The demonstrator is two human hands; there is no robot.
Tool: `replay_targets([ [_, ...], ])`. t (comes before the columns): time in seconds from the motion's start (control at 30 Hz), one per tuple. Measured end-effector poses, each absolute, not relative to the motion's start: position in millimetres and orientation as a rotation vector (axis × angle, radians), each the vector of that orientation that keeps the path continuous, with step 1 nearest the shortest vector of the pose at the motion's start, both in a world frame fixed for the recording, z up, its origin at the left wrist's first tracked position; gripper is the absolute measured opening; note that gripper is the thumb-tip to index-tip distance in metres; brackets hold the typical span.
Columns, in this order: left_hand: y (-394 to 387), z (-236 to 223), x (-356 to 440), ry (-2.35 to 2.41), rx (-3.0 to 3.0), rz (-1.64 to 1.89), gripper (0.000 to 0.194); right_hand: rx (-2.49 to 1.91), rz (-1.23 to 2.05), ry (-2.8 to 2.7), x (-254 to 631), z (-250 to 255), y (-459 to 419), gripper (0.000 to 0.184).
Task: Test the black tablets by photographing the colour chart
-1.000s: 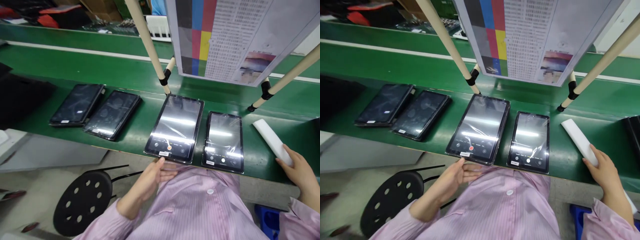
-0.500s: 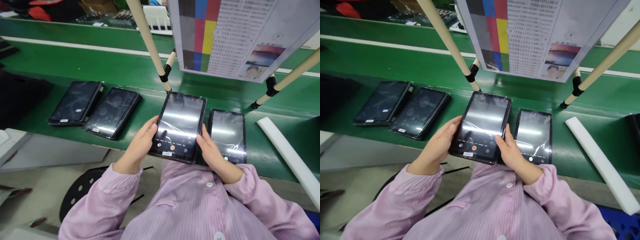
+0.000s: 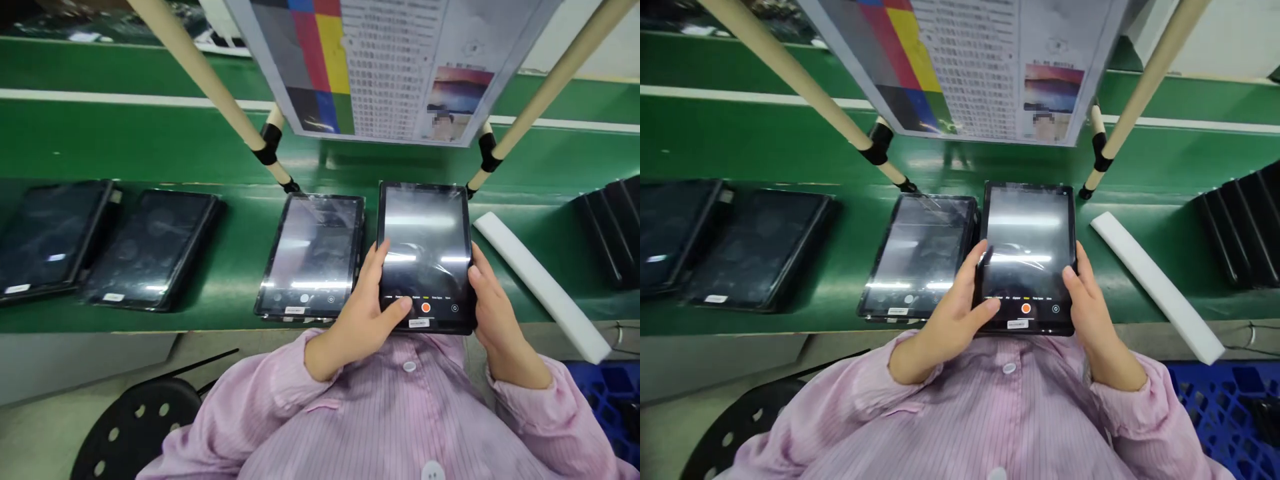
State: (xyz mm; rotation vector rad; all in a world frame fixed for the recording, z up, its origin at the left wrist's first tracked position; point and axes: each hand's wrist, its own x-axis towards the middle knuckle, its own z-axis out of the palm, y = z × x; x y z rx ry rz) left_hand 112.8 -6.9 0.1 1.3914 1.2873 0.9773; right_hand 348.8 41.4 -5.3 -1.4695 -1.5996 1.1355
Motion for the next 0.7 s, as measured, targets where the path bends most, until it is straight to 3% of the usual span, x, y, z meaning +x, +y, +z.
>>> replay_targets([
  [0.17,7,-19,118,1.343,1.542,0.620,0.120,-1.562,1.329,-1.440,364,-36,49,0.098],
  [0.33,-6,-17,107,1.297,1.653,0.527,0.135,-1.626,1.082,-1.766,355,-25,35,0.129],
  [0.57,-17,-23,117,1.364,1.610,0.559,0.129,-1.867,0.730,-1.957,330,-11,35,0.127],
  [0.7,-17,-27,119,1.390,1.603,0.594,0.126,-1.812,0.810,-1.924,337,-11,37,0.130],
])
